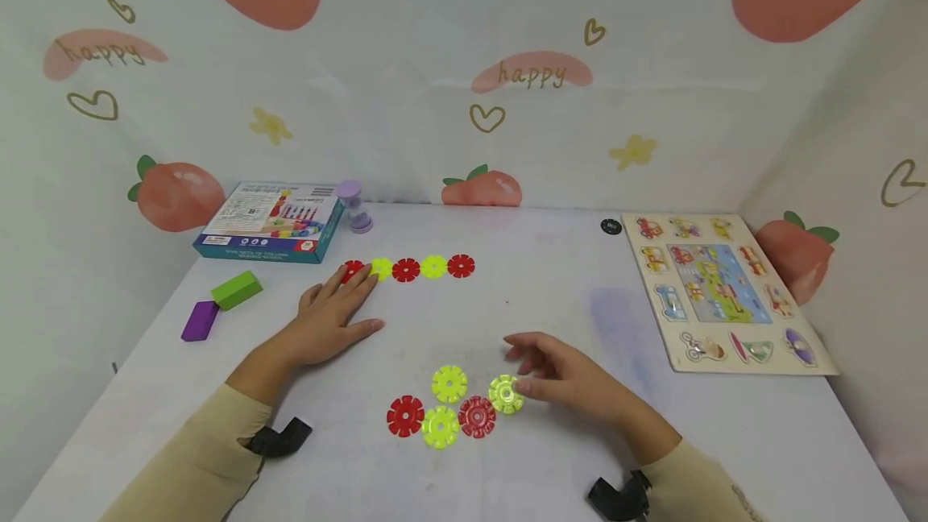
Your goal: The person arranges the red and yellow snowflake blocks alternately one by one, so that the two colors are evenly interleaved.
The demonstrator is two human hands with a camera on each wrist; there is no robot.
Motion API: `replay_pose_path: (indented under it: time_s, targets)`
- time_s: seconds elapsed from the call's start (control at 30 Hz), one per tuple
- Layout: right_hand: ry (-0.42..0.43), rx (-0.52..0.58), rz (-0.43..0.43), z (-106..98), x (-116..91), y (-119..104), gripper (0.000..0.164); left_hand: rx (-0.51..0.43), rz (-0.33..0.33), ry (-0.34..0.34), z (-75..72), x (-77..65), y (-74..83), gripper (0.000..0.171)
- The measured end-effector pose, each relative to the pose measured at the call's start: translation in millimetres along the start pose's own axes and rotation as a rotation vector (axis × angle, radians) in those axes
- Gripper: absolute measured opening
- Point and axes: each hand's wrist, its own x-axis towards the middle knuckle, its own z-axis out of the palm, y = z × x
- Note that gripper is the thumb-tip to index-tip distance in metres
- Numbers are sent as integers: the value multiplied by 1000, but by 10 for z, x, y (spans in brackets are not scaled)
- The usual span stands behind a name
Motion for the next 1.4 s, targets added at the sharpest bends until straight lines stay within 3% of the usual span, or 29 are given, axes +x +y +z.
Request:
replay_pose_path:
  time_s: [0.13,0.2,0.3,0.4,0.47,0.6,0.83,1.0,1.2,1.4]
  targets:
    - [31,-287,38,104,-33,43,49,1,-13,1,-10,-20,-21,87]
    - [36,-361,72,142,-19,32,44,-4,-13,4,-14,-28,-26,88]
    - [46,-325,131,156,1,3,33,-17,-5,5,-14,-37,-26,87]
    - [86,-216,194,120,18,-21,21,-22,3,8,-9,-41,-24,87]
    - [132,-153,210,76,50,-16,15,-19,6,9,-1,-39,-24,87]
    - [259,-65,200,-43,207,51,19,-19,7,7,9,-26,-21,87]
    - [443,-85,224,-264,692,232,22,-2,4,6,34,-10,-23,87]
    - [513,-99,224,-332,999,296,23,-3,19,13,30,-5,-14,87]
    - [495,-357,174,-302,1066,324,30,-18,28,12,19,6,8,86]
    - [305,-725,87,-205,968,342,50,-12,11,2,4,15,-12,87]
